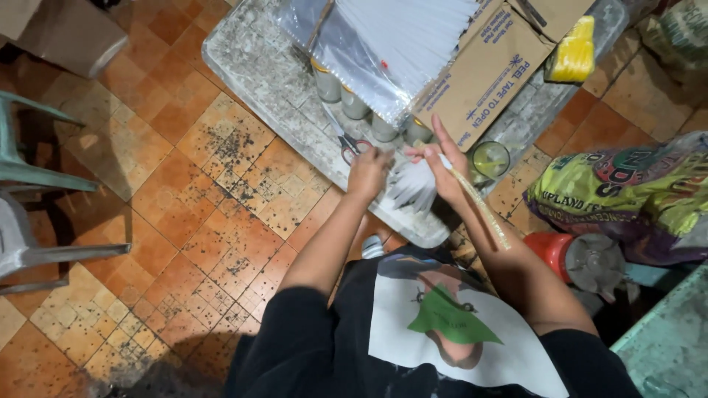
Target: Tying individual candle wicks onto a metal rod in preparation for candle making.
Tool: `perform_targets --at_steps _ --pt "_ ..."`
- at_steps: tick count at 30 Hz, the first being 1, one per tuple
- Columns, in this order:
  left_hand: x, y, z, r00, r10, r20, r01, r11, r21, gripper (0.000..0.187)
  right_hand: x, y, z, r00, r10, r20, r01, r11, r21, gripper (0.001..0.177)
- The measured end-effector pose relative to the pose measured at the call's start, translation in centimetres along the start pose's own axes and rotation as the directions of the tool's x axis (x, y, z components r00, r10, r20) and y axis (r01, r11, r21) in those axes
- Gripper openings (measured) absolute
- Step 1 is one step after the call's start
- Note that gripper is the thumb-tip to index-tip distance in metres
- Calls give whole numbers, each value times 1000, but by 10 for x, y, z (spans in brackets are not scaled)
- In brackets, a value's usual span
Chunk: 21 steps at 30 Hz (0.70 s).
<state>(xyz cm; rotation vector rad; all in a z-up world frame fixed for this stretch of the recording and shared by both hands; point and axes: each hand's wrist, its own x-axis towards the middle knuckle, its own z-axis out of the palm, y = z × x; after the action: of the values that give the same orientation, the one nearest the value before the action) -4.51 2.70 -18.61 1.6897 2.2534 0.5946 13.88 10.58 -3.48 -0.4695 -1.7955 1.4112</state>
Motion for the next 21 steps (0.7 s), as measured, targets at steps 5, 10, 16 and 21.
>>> perform_targets --at_steps 5,10,16,21 --pt "-17 92 -113 981 -147 -128 -26 553 -833 33 -4 -2 -2 1000 -9 -11 8 997 -73 56" --pt "1 116 -113 958 -173 230 233 -2 -972 37 5 -24 1 999 -19 -33 13 985 -175 56" --pt "12 115 -107 960 -195 200 175 -136 -975 27 7 -11 -1 991 108 -83 -110 994 -21 55" --pt "24 131 -147 992 -123 5 16 90 -996 18 16 -8 -10 916 343 -210 -338 939 58 60"
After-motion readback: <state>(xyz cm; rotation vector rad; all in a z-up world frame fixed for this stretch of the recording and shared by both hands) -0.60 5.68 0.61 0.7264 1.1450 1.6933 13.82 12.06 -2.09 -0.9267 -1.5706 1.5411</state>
